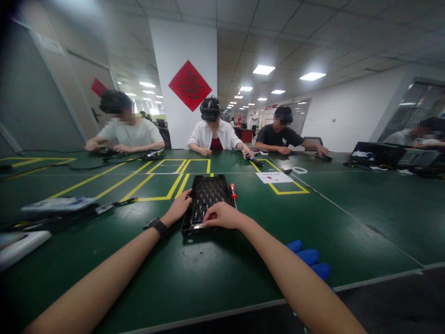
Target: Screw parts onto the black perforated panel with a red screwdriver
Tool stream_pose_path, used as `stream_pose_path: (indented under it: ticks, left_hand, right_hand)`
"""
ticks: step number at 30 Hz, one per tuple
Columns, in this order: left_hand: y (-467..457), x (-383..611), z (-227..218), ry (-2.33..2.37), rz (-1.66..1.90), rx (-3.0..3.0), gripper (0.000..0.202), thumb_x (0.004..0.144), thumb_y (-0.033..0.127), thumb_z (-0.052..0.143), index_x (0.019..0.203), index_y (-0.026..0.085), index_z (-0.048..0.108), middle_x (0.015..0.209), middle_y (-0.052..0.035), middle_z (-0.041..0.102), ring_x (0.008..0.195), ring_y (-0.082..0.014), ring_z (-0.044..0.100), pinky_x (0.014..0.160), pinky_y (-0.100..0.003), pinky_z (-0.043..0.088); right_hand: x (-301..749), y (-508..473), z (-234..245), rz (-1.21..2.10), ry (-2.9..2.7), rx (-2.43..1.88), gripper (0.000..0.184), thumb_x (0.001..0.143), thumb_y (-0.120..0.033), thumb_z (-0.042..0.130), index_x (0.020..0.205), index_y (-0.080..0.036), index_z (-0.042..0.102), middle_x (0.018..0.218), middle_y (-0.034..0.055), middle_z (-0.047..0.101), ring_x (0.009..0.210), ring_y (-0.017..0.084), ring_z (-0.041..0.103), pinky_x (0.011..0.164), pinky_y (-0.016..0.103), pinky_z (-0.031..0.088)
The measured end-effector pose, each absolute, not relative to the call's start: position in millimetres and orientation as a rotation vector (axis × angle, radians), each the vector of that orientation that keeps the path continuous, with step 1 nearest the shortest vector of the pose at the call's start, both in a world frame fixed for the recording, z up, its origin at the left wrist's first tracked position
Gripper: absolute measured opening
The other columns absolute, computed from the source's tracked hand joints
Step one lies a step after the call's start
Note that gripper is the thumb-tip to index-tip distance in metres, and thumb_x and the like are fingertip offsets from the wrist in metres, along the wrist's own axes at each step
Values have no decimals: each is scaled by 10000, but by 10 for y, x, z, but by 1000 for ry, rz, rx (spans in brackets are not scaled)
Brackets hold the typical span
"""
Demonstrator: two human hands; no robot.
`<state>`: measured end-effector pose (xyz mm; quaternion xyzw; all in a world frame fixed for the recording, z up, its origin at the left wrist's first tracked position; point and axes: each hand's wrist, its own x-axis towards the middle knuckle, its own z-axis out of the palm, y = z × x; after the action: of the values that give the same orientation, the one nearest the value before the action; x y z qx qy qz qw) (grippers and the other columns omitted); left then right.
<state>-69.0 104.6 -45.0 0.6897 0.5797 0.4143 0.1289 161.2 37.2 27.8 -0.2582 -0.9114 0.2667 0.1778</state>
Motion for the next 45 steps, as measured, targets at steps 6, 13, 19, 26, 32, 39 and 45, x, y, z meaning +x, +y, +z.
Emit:
stream_pose_path:
  ticks: [6,13,19,26,32,39,45]
  left_hand:
    - [1070,-700,-471,1695,1201,2009,525,787,218,376,1283,54,429,1339,-147,443,1244,-215,393,1074,-353,256]
    - [1071,-704,-472,1698,1194,2030,525,791,216,369,1286,52,425,1339,-148,442,1244,-217,392,1076,-358,250]
    - [1055,-696,-458,1687,1198,2029,527,785,214,368,1282,50,429,1332,-151,449,1238,-217,399,1071,-354,257]
    - [1028,-672,-431,1686,1218,1993,520,781,225,376,1272,69,448,1329,-139,457,1238,-218,403,1073,-351,253]
    - [1029,-676,-433,1689,1208,2003,524,780,216,369,1275,61,443,1325,-147,458,1232,-218,406,1067,-350,260]
    - [1014,-669,-420,1712,1181,2011,530,789,230,361,1282,49,431,1333,-152,447,1243,-222,392,1070,-346,255]
    - [1018,-681,-425,1715,1176,2000,536,788,229,358,1290,52,424,1344,-151,434,1245,-221,390,1072,-347,250]
  right_hand:
    - [1610,388,245,843,-2509,-703,301,705,-378,657,870,-130,697,754,42,660,647,108,571,609,212,442]
    - [1606,401,201,846,-2491,-712,274,714,-351,650,872,-131,688,768,41,656,666,108,570,628,215,453]
    - [1610,397,196,888,-2476,-697,292,711,-362,652,889,-132,679,780,40,656,678,108,571,634,216,457]
    - [1609,405,192,823,-2488,-701,286,708,-367,654,879,-139,680,795,41,664,690,110,570,641,219,447]
    - [1605,417,168,818,-2504,-714,285,726,-368,638,891,-139,677,769,37,661,653,103,562,606,210,438]
    - [1605,414,186,772,-2511,-698,277,724,-363,641,887,-142,677,788,35,662,659,100,554,611,207,433]
    - [1610,405,185,852,-2510,-725,278,729,-354,636,901,-139,676,782,40,657,668,105,562,621,217,441]
